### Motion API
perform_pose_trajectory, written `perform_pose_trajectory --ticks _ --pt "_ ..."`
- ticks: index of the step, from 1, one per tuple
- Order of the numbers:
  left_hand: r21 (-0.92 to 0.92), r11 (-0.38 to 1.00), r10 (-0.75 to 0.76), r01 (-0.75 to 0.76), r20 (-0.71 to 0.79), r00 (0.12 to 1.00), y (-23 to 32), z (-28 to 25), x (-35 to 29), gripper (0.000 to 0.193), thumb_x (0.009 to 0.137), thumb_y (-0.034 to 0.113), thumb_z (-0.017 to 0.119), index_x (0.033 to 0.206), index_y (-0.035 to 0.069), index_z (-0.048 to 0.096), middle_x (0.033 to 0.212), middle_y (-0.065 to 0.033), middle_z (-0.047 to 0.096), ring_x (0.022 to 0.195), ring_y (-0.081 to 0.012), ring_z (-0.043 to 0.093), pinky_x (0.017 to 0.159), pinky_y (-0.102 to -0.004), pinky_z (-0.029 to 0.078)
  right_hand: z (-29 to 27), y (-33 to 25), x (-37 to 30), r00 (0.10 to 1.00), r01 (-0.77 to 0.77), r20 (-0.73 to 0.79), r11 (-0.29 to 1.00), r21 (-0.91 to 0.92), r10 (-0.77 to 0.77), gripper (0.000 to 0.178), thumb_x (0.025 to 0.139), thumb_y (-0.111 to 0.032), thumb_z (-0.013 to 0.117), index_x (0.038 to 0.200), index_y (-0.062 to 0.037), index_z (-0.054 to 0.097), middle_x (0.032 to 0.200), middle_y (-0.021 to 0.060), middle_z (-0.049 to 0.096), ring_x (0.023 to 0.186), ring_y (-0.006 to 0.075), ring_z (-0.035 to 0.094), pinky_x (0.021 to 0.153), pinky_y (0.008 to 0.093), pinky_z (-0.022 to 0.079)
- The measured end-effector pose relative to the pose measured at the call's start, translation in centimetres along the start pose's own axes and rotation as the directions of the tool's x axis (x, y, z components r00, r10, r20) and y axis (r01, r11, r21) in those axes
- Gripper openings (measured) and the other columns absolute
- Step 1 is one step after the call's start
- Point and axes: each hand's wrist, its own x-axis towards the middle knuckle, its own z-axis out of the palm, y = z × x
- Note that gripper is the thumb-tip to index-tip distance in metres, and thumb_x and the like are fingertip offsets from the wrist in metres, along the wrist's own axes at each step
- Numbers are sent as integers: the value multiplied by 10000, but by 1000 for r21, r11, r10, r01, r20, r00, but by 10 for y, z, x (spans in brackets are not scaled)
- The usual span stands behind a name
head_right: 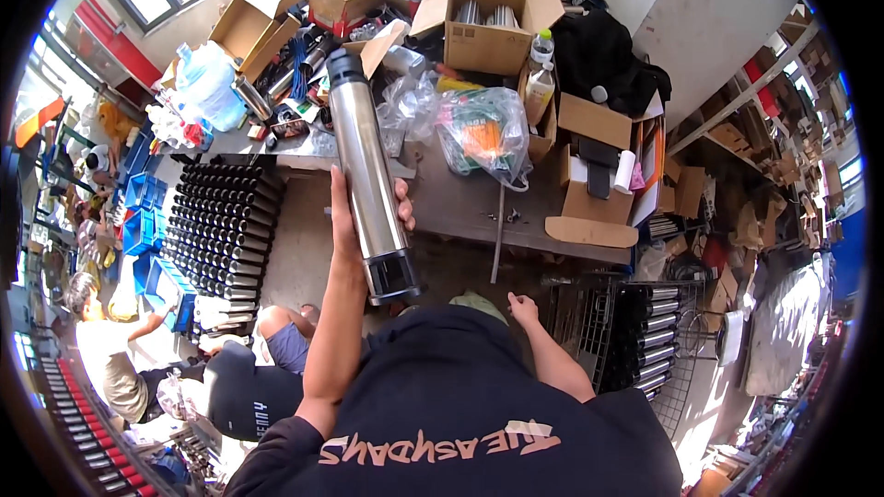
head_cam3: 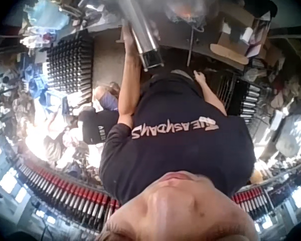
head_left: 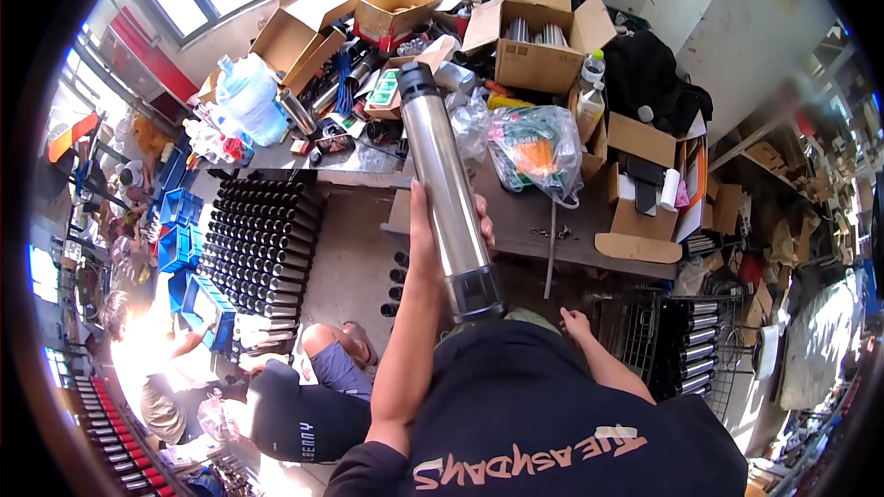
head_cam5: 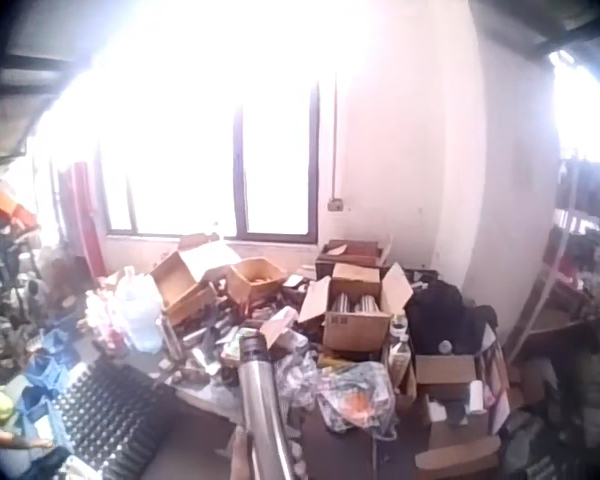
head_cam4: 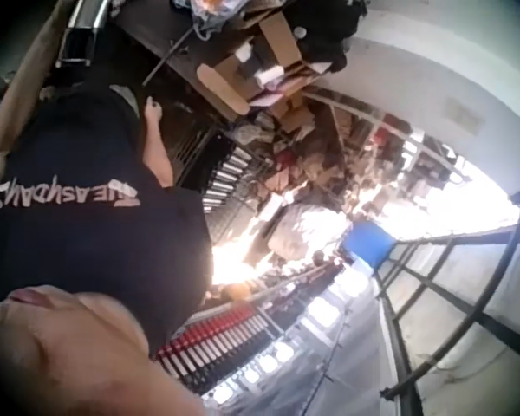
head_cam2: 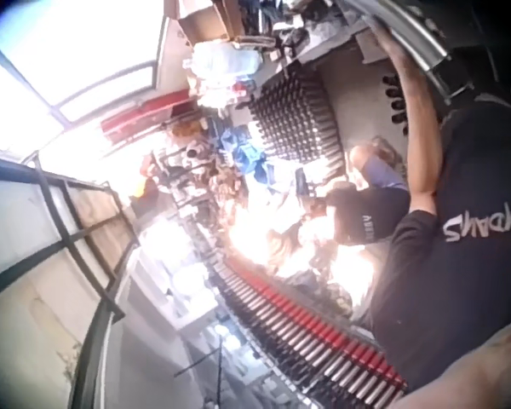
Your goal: The person assembles metal components by inserting a rod through a large cylinder and tightening it, then places the finished part into a cart and wipes another component with a cloth.
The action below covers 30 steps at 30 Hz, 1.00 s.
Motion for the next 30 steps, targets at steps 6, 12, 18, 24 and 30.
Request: perform_pose_trajectory --ticks 6,12,18,24,30 --pt "-165 980 149 -111 243 958 0 14 1 832 962 670 448 1530 81 295 899 -139 515 659 -248 555 609 -422 510 15 -13 -28 993 108 -17 945 -309 -119 541 913 -555 611 975 -34 743 918 150 748 930 303 714 856 395 538" --pt "85 978 185 -191 71 980 17 -6 -14 840 953 735 394 1477 82 331 1055 -170 600 885 -292 669 719 -449 604 9 -20 -27 994 99 0 921 -376 -107 510 901 -532 629 1003 -48 752 924 135 759 963 290 718 880 394 543" --pt "-152 987 59 -58 2 998 2 -48 17 783 958 737 387 1462 139 397 985 -142 567 783 -253 582 693 -403 533 -7 -17 -21 996 89 42 918 -387 -79 481 906 -510 630 1047 -65 750 1029 148 745 1036 334 687 905 434 528" --pt "-83 982 173 -172 3 985 10 -22 3 834 955 765 324 1476 114 372 961 -139 555 753 -249 569 678 -404 516 -6 -3 -32 996 89 50 915 -393 -75 432 913 -463 648 950 -48 760 835 112 751 811 244 731 780 374 557" --pt "175 983 108 -53 -319 942 33 13 -20 808 1001 714 186 1041 3 566 832 -135 612 694 -277 650 648 -440 571 3 -7 -47 998 53 55 904 -424 -33 493 882 -500 662 1061 -52 761 1051 183 738 1041 339 691 931 422 523"
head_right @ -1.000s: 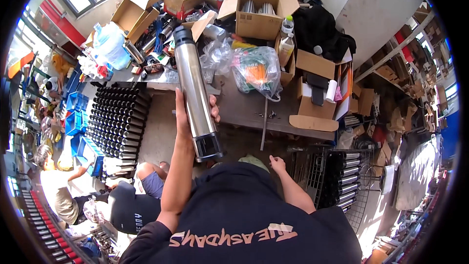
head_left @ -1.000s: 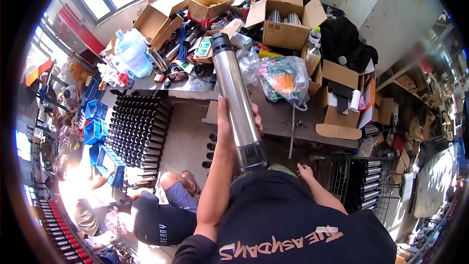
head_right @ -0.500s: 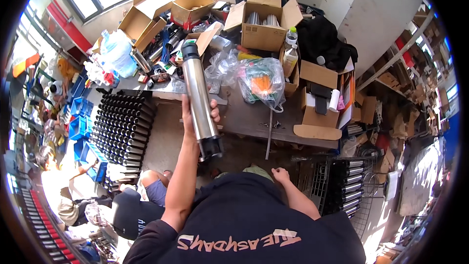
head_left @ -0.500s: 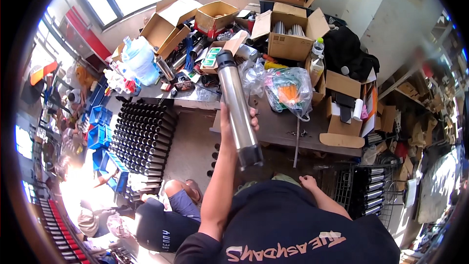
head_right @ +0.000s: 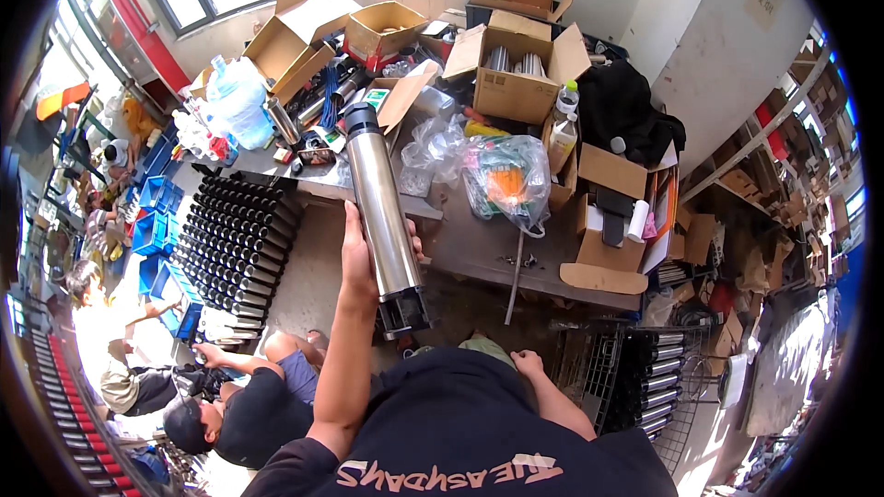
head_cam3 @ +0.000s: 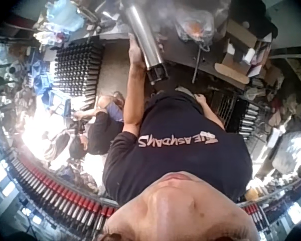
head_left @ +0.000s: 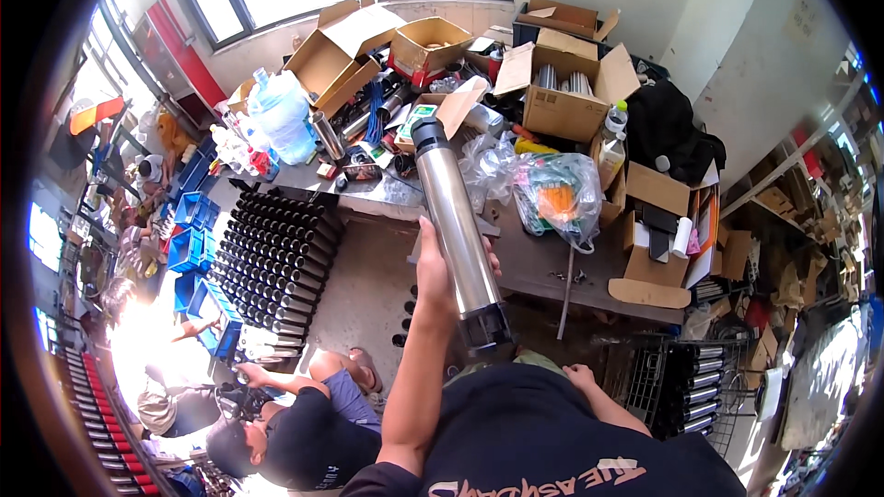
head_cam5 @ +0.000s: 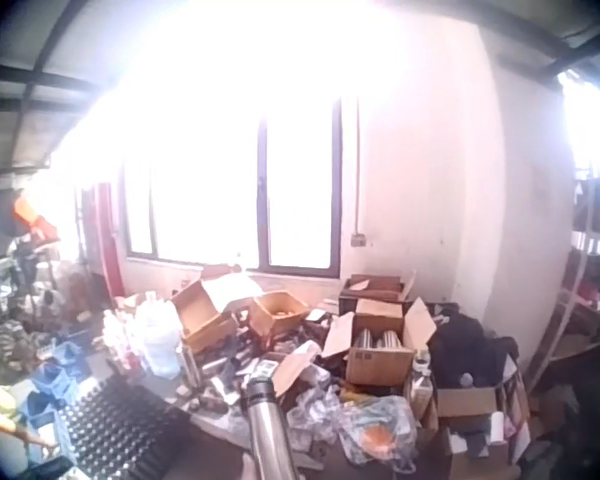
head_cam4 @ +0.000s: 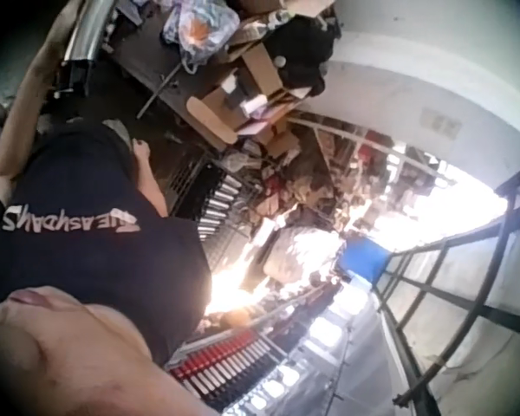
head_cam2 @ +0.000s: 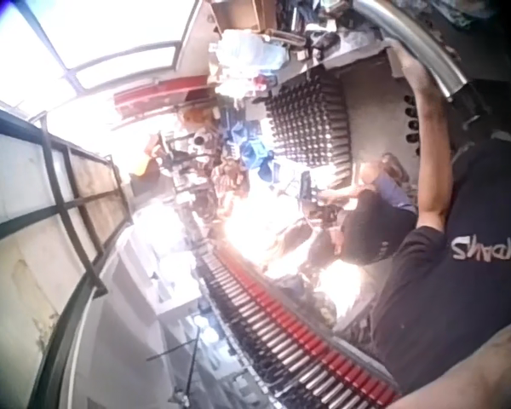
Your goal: The person assembles metal components by inserting a rod through a large cylinder and tightening it, then places the finished part into a cart and wipes another component with a cloth.
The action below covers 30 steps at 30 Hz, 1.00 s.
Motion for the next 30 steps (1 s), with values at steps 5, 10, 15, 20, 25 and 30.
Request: perform_pose_trajectory --ticks 5,10,15,20,25,30 --pt "-13 999 -45 45 10 999 5 -6 -3 773 1010 691 194 1117 14 551 864 -146 613 702 -287 646 650 -451 572 -4 -16 2 999 50 -1 999 -19 -50 492 866 -492 675 1060 -47 757 1055 193 734 1049 346 689 928 413 524" --pt "-273 962 67 -9 204 977 -15 -14 7 685 1021 631 227 1196 32 510 914 -167 581 709 -275 615 627 -421 544 -9 -25 3 997 81 10 996 -28 -81 475 880 -489 669 1019 -42 751 1011 194 734 1004 341 697 887 421 529" --pt "-401 916 161 -5 356 920 -23 -21 9 702 1021 623 264 1385 53 453 943 -158 530 709 -263 572 623 -412 519 -15 -41 -6 998 62 31 998 14 -63 444 895 -459 674 1009 -37 745 989 195 732 983 345 696 860 416 529" --pt "-208 978 94 -31 304 948 -10 -21 -3 706 1015 647 240 1240 37 514 898 -173 588 702 -290 633 625 -429 549 2 -13 5 990 124 -57 992 -37 -126 444 872 -463 692 986 -38 748 957 195 733 956 355 701 852 430 534" --pt "12 998 60 -63 162 985 11 -23 -21 682 1023 634 276 1149 21 548 919 -169 631 727 -296 666 678 -440 580 1 -68 -12 989 107 -122 963 249 -79 399 933 -423 664 980 -34 738 912 113 746 871 200 703 766 341 548" --pt "281 945 117 -168 189 975 13 -5 -30 476 920 346 560 1193 -35 477 941 -196 627 770 -329 677 708 -442 600 -108 -268 -173 762 232 139 467 853 -632 540 970 -315 655 1416 -56 494 1207 96 666 1088 171 628 930 304 487"
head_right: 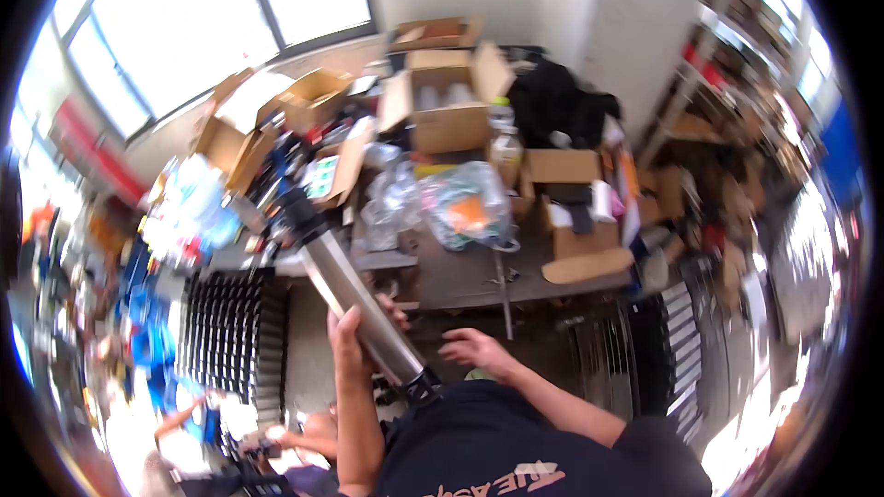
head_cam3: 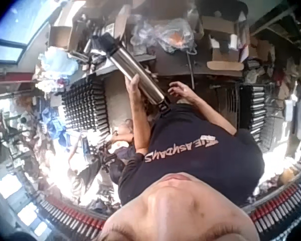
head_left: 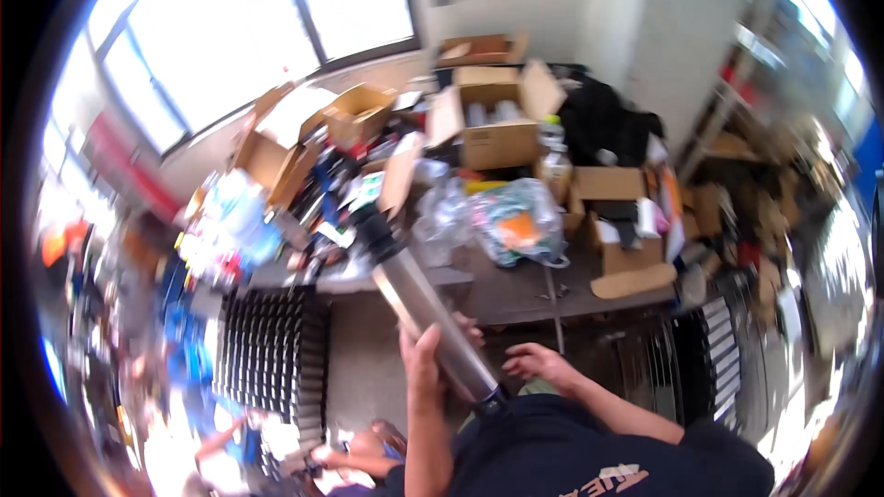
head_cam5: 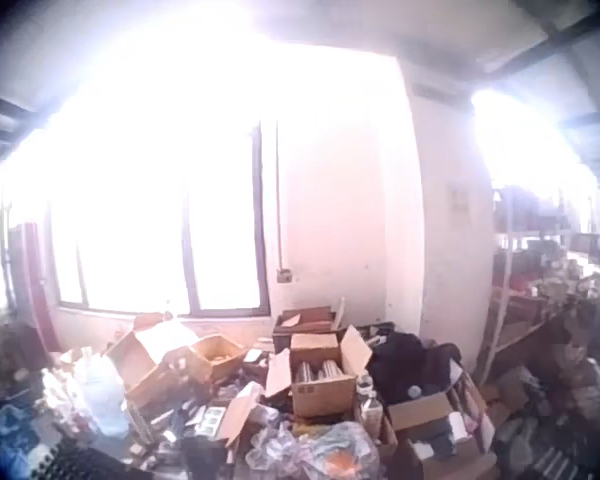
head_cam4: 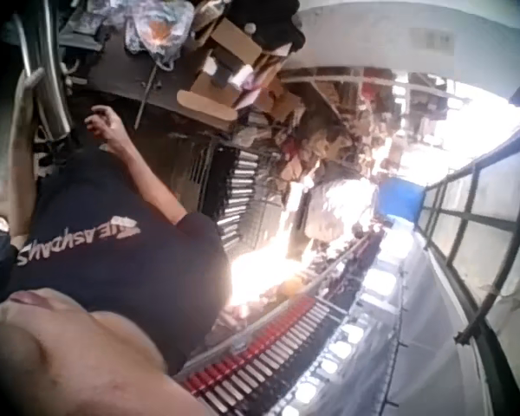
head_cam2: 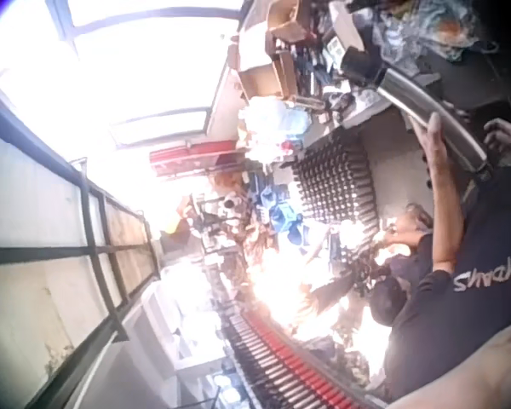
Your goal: The person assembles metal components by inserting a rod through a large cylinder and tightening it, then places the finished part into a cart and wipes another component with a cloth.
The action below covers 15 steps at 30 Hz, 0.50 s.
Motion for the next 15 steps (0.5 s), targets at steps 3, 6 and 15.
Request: perform_pose_trajectory --ticks 3,6,15 --pt "-116 993 9 9 149 989 -22 1 -4 654 815 288 704 1320 -21 426 970 -203 613 816 -297 671 715 -427 592 67 -70 -8 927 276 300 952 -131 -227 841 797 -239 837 1450 8 369 1332 121 565 1220 170 520 1031 334 445" --pt "-32 999 22 -14 262 965 -23 28 10 562 840 327 693 1225 -44 521 1024 -178 601 830 -265 646 731 -382 576 65 -66 -17 953 289 137 948 -133 -271 818 650 -272 889 1320 18 521 1149 106 656 1059 176 603 942 329 484" --pt "784 502 34 -365 404 914 -193 111 12 423 1034 308 569 1210 -75 528 998 -238 637 873 -309 644 806 -411 522 -21 12 -138 785 64 -616 998 -29 -68 615 706 -281 878 1170 41 635 965 100 722 856 163 675 760 308 548"
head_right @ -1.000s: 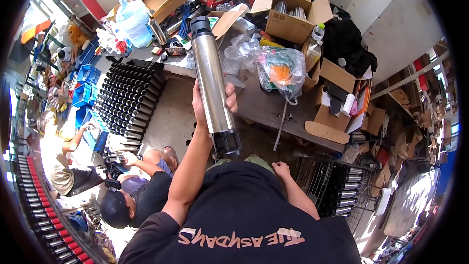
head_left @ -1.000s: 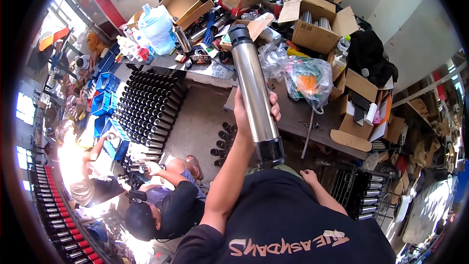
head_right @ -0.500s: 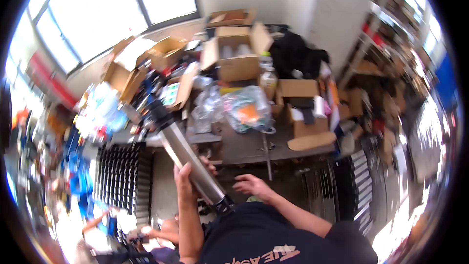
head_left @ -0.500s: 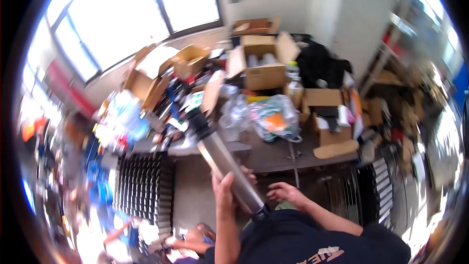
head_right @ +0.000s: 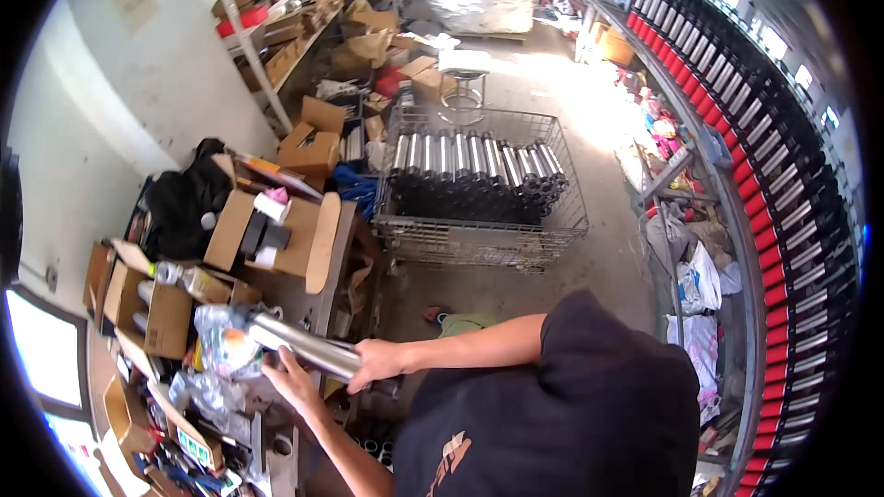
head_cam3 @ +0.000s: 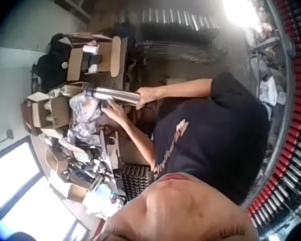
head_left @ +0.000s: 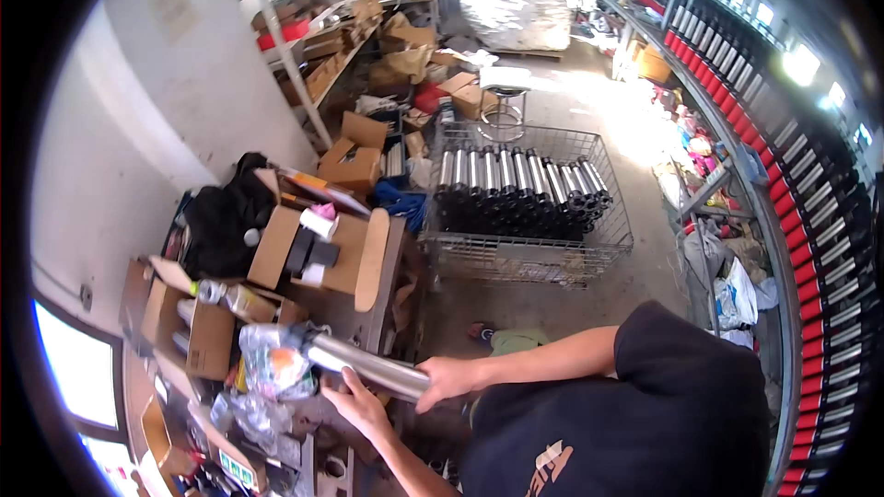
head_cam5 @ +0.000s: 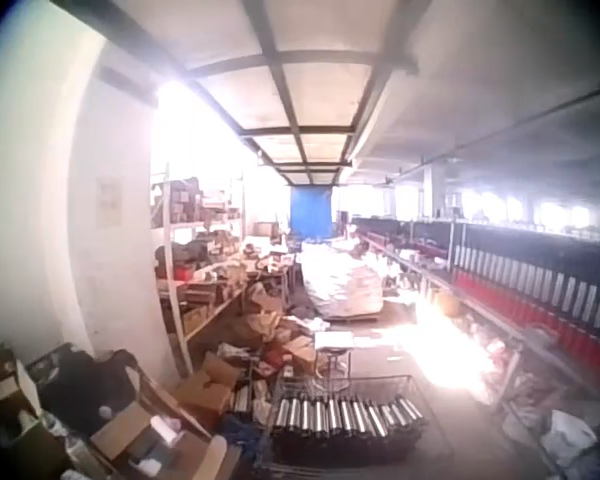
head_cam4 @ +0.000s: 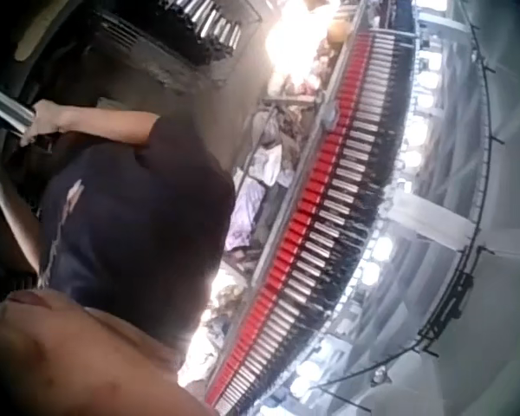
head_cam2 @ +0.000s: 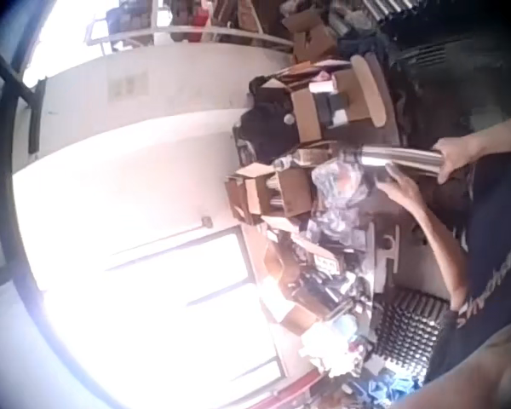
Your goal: The person assembles metal components by inserting a rod through a large cylinder and tightening it, then places the finished part into a cart and wipes another component with a cloth.
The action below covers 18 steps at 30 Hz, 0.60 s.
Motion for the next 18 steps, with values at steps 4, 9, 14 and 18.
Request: perform_pose_trajectory --ticks 4,9,14,18 --pt "32 999 -10 6 150 989 -5 31 -10 311 989 158 599 764 -57 587 614 -83 586 560 -165 538 549 -335 452 -109 89 -24 905 -94 -382 965 245 185 518 686 -307 878 1041 40 728 913 91 736 806 162 678 715 295 535" --pt "249 968 0 27 -106 994 -107 36 -45 415 1009 218 564 785 -120 477 618 -145 473 591 -257 394 560 -426 368 -287 205 -59 541 -332 -691 876 349 480 610 589 -430 857 924 68 751 821 166 741 714 234 705 693 341 561" --pt "335 902 -267 273 -66 961 -63 63 -66 399 1055 283 498 1009 -23 749 805 -214 687 587 -293 536 546 -460 457 -460 247 -99 192 -566 -846 760 319 498 677 567 -422 877 989 86 724 896 190 735 738 264 717 676 367 591" --pt "103 863 -504 494 119 855 -110 101 -68 265 1007 224 571 848 18 520 607 -17 477 426 -97 397 363 -266 322 -580 275 -107 84 -737 -872 619 272 483 839 666 -530 851 1249 27 621 1271 250 645 1173 377 637 996 442 517"
